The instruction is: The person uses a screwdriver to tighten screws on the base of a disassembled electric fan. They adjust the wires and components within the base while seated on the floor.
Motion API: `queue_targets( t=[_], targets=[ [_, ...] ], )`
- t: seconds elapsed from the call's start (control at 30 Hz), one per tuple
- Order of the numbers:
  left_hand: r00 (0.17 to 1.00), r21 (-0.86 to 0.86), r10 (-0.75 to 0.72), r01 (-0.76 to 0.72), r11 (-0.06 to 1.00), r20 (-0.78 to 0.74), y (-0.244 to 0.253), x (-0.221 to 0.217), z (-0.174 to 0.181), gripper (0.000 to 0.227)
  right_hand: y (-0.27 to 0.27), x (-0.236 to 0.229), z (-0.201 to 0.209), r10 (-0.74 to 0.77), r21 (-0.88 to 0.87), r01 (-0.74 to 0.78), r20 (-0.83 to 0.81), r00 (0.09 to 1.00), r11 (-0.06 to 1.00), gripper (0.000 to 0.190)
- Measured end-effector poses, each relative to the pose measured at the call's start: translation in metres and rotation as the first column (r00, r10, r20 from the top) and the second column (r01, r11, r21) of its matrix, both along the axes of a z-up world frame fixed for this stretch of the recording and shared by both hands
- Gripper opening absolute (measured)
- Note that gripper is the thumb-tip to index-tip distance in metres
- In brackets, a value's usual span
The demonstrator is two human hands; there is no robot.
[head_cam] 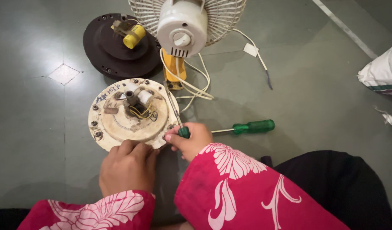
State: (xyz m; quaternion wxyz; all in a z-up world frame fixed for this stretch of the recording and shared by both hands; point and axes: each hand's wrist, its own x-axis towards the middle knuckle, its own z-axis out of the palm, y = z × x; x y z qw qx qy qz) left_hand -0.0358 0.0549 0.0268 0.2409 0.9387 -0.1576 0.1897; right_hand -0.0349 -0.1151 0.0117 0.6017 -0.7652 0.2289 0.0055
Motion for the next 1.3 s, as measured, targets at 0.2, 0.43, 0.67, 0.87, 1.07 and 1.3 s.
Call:
queue_targets(
  t=[0.2,0.43,0.67,0.87,1.07,1.3],
  targets=[
    [0.991,-0.081,-0.127,0.130,0.988,0.040,0.004,0.007,-0.003,0.008,0.010,0.001,-0.010,0.125,-0.046,-0.118,0.206,0.971,0.992,0.014],
    [0.990,-0.155,-0.135,0.130,0.979,-0.026,0.004,0.010,-0.007,0.016,0.008,0.000,-0.012,0.105,-0.060,-0.097,0.161,0.981,0.993,0.013],
    [0.994,-0.174,-0.097,0.088,0.981,-0.044,-0.001,0.009,-0.004,0.020,0.005,0.002,-0.012,0.171,-0.111,-0.149,0.224,0.959,0.983,0.012],
    [0.995,-0.203,-0.081,0.067,0.977,-0.058,-0.002,0.008,-0.004,0.017,0.012,-0.004,0.002,0.169,-0.294,-0.107,0.197,0.966,0.950,0.011],
    [0.996,-0.212,-0.086,0.077,0.974,-0.035,-0.004,0.008,-0.004,0.020,0.020,-0.005,0.015,0.097,-0.377,-0.021,0.184,0.978,0.926,0.011],
    [0.994,-0.207,-0.068,0.049,0.977,-0.084,-0.007,0.007,-0.003,0.020,0.017,-0.004,0.012,0.137,-0.458,-0.027,0.209,0.968,0.888,0.013]
  ],
)
